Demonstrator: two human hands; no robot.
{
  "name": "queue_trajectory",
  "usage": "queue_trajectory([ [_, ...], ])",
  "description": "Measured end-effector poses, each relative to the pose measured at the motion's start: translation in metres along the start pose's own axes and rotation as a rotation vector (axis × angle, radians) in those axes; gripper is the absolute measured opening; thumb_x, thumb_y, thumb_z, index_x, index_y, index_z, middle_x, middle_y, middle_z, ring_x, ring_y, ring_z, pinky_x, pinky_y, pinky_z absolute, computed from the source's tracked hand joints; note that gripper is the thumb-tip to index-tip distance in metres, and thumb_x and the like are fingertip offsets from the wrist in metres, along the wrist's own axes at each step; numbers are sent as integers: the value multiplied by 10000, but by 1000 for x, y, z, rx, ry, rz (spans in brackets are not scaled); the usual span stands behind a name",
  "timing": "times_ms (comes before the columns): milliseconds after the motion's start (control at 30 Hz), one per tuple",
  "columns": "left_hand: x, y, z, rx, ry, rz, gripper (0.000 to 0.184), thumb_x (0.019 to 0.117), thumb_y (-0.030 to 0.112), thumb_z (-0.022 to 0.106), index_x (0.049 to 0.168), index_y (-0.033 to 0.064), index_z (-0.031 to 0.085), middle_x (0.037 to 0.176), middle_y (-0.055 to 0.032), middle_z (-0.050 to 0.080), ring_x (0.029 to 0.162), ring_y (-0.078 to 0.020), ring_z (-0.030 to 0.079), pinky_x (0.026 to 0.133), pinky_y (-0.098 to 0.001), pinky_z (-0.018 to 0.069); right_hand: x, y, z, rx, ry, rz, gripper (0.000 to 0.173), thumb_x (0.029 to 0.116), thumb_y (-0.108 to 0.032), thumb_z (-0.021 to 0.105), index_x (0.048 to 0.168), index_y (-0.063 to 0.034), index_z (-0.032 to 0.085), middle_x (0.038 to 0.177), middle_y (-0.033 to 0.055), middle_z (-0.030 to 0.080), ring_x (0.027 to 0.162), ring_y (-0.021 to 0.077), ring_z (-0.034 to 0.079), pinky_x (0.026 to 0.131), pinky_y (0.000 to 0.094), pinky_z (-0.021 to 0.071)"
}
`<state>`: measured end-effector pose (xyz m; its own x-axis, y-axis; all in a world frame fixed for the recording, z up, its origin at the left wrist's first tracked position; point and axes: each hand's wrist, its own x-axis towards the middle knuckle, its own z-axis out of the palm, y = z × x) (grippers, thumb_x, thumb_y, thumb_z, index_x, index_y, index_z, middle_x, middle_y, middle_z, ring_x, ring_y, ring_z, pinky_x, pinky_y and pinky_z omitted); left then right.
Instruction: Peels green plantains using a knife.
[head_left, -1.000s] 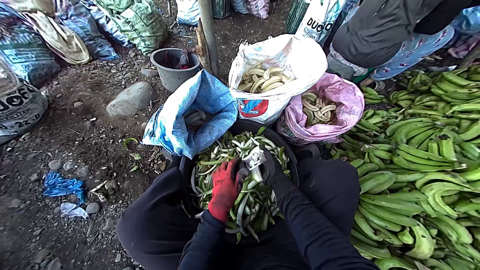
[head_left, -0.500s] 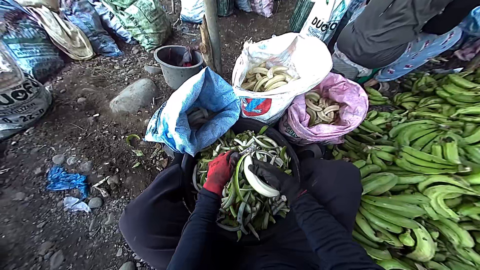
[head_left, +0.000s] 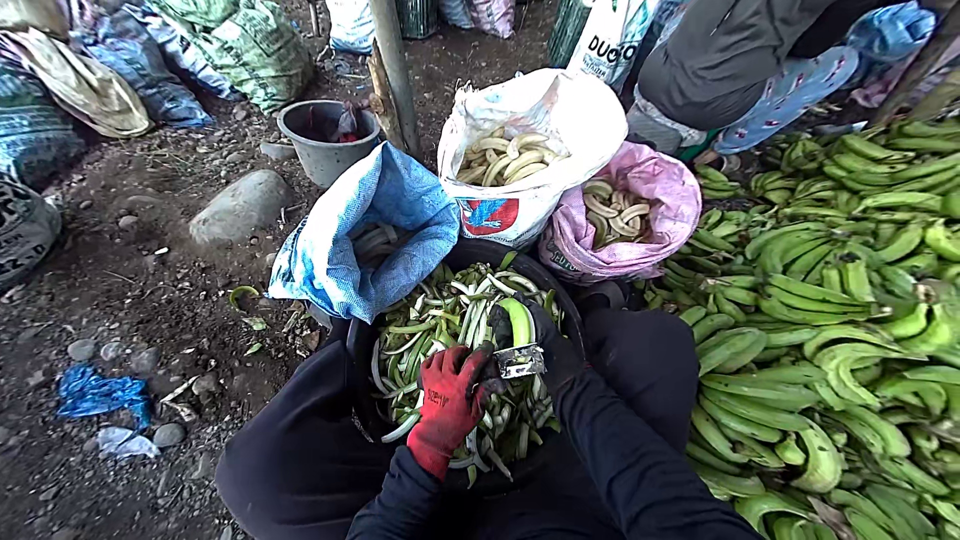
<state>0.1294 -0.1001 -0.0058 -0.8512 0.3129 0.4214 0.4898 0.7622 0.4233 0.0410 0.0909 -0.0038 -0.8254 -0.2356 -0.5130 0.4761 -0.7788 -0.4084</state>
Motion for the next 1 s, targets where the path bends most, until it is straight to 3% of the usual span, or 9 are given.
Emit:
queue_trajectory([
  [200,12,3,0,-59,-18,-145,544,1000,525,427,1319,177,698,1171,-196,698,1054,-405,672,882,-618,495,-12,17,25,-161,119,-86,548,1112,-474,186,1010,-72,545,680,63,602,545,143,604,499,290,541],
  [267,27,2,-3,-151,-116,-330,494,1019,411,444,1391,156,645,1238,-226,671,1108,-434,650,902,-640,494,-26,34,25,-480,130,-289,462,1134,-307,218,1264,-22,558,1003,90,660,860,121,649,767,285,561],
  [333,44,-7,-7,-194,-247,-522,480,1059,358,381,1459,178,576,1302,-215,642,1171,-403,633,970,-611,500,-37,42,24,-908,11,-414,500,1119,-254,237,1488,17,439,1421,151,557,1272,126,552,1096,286,443],
  [400,58,-18,-13,-228,-356,-681,478,1100,371,328,1488,190,539,1381,-176,621,1285,-349,591,1080,-579,453,-43,37,23,-1169,-210,-373,546,1100,-269,282,1555,25,344,1580,194,405,1436,168,429,1198,315,340],
  [467,60,-26,-17,-257,-375,-741,514,1105,427,302,1480,173,544,1403,-154,619,1332,-314,565,1127,-566,414,-44,33,20,-1185,-287,-265,556,1064,-280,347,1557,-24,376,1487,130,533,1300,129,558,1092,304,453],
  [500,58,-27,-16,-265,-353,-722,520,1100,436,302,1473,170,549,1390,-149,625,1317,-304,575,1119,-557,423,-41,33,18,-1055,-230,-215,534,1049,-256,332,1528,-36,415,1253,104,651,1035,139,659,891,318,556],
  [600,40,-21,-14,-270,-292,-485,538,1066,456,346,1446,155,580,1310,-141,664,1214,-296,638,1038,-538,497,-23,22,15,-473,26,-41,479,1121,-394,210,1251,-86,554,775,84,646,583,173,610,513,317,533],
  [800,4,-10,-18,-120,-246,67,647,1038,603,284,1342,184,672,1144,-141,720,1026,-342,696,878,-587,528,-3,-16,1,-109,-16,141,657,1090,-513,165,1142,-20,596,759,104,641,534,149,607,461,268,526],
  [1000,8,-7,-16,-65,-200,37,520,1021,493,395,1330,193,687,1172,-175,706,1039,-397,682,873,-610,509,-7,-4,11,-231,45,147,575,1104,-473,213,1072,-40,589,725,87,622,534,148,591,473,269,518],
])
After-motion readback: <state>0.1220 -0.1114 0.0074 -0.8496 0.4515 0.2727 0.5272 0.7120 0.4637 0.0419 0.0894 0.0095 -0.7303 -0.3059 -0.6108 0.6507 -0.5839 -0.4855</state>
